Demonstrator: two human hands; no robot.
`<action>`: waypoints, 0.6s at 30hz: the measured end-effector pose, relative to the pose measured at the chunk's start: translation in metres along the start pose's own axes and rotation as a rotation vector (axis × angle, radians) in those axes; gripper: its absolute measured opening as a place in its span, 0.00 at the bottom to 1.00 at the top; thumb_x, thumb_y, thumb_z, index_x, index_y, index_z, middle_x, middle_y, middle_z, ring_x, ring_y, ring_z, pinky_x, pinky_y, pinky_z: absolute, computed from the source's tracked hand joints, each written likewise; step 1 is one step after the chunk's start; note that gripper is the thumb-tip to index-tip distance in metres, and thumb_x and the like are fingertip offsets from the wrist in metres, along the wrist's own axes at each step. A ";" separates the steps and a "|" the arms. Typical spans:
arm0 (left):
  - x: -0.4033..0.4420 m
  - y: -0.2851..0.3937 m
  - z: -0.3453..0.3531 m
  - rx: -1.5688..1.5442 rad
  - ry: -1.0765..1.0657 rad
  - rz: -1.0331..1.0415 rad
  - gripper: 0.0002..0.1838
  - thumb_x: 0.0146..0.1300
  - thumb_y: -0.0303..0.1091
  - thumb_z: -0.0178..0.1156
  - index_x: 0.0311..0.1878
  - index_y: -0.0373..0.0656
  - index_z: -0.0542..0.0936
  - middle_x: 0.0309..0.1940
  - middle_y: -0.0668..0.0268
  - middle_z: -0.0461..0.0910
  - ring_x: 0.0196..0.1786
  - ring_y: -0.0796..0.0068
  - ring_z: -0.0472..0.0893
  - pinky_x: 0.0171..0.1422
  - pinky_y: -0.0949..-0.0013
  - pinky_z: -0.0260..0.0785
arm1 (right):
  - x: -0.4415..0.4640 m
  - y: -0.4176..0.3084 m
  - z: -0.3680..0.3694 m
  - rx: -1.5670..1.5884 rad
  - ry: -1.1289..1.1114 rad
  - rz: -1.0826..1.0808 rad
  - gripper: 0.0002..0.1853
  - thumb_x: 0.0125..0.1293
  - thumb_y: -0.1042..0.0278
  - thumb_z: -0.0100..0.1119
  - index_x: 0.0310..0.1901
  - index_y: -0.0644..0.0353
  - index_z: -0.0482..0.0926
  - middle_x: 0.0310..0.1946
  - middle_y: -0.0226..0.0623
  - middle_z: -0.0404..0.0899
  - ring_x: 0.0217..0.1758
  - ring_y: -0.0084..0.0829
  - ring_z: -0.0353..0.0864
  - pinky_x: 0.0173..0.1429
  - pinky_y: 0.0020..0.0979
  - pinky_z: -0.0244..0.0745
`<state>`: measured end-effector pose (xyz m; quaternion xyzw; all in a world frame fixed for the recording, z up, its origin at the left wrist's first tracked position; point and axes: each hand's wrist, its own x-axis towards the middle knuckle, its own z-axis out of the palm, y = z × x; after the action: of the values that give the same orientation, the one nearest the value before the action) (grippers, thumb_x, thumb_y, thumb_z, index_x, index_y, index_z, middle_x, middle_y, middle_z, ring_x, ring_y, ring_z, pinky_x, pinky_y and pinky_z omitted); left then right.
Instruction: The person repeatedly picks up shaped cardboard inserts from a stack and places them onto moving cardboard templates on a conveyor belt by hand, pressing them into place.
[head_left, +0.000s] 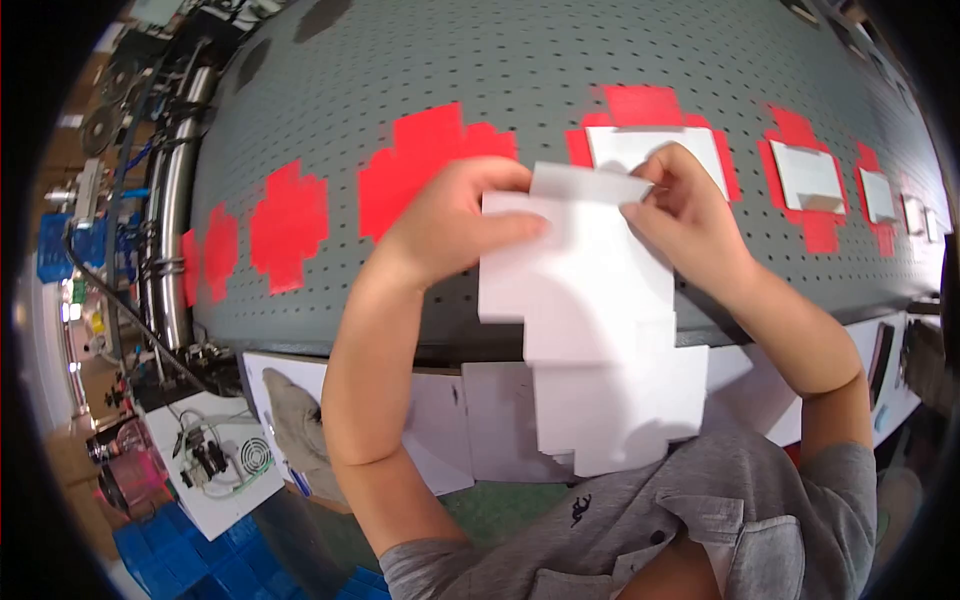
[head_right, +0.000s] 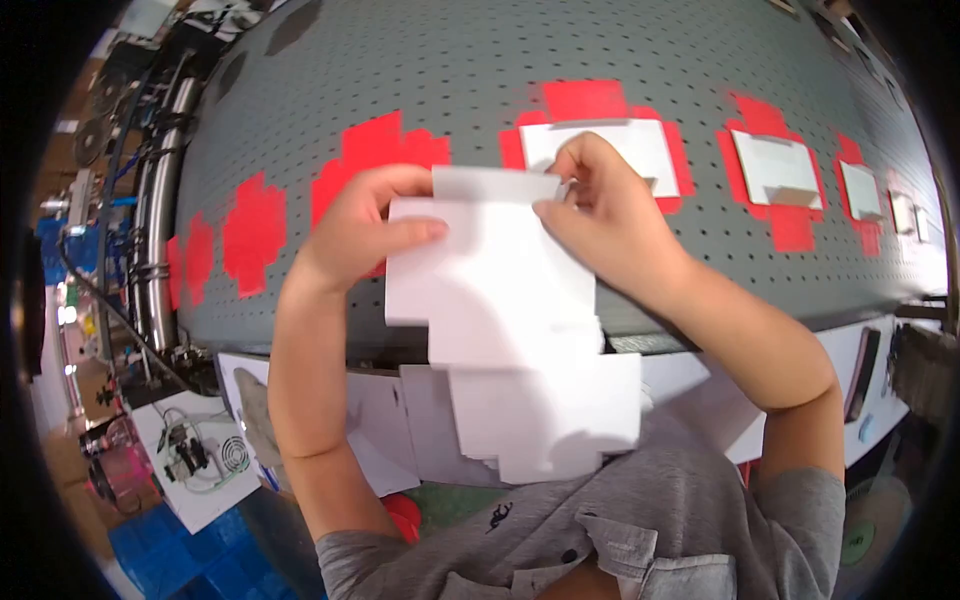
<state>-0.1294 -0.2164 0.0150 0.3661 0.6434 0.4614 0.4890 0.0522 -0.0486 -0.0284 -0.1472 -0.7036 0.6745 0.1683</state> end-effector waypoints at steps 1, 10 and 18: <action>-0.002 -0.008 -0.017 0.013 0.080 -0.010 0.14 0.57 0.24 0.62 0.48 0.37 0.79 0.40 0.60 0.83 0.42 0.79 0.81 0.43 0.74 0.74 | 0.017 0.007 0.004 0.079 -0.039 0.142 0.12 0.61 0.84 0.56 0.40 0.59 0.64 0.38 0.28 0.72 0.39 0.15 0.74 0.41 0.20 0.71; 0.012 -0.039 -0.080 0.824 0.721 -0.131 0.25 0.46 0.23 0.56 0.53 0.33 0.77 0.39 0.55 0.82 0.42 0.60 0.81 0.49 0.65 0.72 | 0.067 0.015 0.070 -0.279 -0.316 0.270 0.17 0.65 0.76 0.56 0.56 0.66 0.75 0.25 0.23 0.66 0.24 0.15 0.67 0.30 0.21 0.68; 0.029 -0.045 -0.073 0.811 0.641 -0.062 0.30 0.45 0.22 0.55 0.57 0.35 0.76 0.42 0.54 0.81 0.44 0.61 0.81 0.50 0.65 0.72 | 0.063 0.023 0.058 -0.389 -0.274 0.230 0.18 0.59 0.77 0.54 0.53 0.70 0.77 0.21 0.31 0.72 0.25 0.22 0.73 0.31 0.28 0.70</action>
<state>-0.2078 -0.2207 -0.0291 0.3472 0.8987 0.2490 0.0994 -0.0300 -0.0726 -0.0513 -0.1633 -0.8148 0.5551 -0.0376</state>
